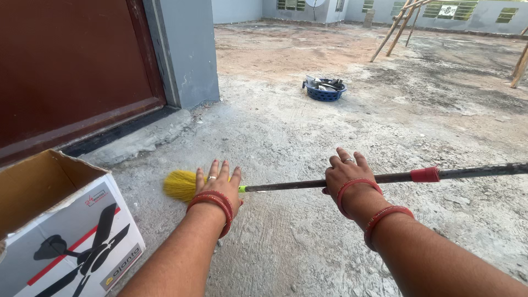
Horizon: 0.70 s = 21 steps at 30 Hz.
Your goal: The person sweeps debris from a concrete floor into a blue plastic basket using a yellow hand-held brush on a long handle.
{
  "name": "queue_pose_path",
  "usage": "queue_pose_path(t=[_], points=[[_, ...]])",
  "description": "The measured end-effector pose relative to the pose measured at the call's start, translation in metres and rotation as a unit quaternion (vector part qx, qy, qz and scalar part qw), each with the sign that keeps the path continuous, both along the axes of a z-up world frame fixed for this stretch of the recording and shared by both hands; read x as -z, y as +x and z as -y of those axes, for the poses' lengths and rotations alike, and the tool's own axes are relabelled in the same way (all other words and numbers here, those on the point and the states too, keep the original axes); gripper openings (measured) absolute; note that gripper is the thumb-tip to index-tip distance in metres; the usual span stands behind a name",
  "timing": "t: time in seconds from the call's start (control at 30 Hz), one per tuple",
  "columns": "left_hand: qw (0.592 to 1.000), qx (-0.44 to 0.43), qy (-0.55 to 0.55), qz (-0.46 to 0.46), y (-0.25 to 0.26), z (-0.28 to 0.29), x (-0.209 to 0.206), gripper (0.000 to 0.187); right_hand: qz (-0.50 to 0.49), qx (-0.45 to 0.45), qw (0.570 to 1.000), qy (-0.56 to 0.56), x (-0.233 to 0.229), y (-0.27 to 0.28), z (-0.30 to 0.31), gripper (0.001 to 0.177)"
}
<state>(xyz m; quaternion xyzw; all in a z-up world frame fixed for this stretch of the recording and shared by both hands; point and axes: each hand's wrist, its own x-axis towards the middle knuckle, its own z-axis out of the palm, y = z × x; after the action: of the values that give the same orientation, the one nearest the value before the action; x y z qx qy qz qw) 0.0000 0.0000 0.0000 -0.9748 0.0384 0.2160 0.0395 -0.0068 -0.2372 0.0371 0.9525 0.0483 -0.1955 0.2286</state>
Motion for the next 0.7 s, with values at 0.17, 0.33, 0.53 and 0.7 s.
queue_pose_path(t=[0.17,0.33,0.53,0.7], points=[[1.000,0.006,-0.004,0.006,-0.002,0.002,0.002,0.075,0.015,-0.003,1.000,0.011,0.010,0.005,0.005,0.043],[1.000,0.010,0.003,0.001,-0.003,0.000,0.002,0.077,0.020,0.019,0.999,0.031,0.012,0.005,0.006,0.044],[1.000,0.017,-0.013,0.014,0.000,0.002,0.004,0.077,0.019,0.027,0.999,0.025,0.011,0.003,0.005,0.047],[1.000,0.006,-0.018,-0.004,0.000,0.007,0.005,0.077,-0.028,0.100,0.993,0.065,0.013,0.001,0.006,0.040]])
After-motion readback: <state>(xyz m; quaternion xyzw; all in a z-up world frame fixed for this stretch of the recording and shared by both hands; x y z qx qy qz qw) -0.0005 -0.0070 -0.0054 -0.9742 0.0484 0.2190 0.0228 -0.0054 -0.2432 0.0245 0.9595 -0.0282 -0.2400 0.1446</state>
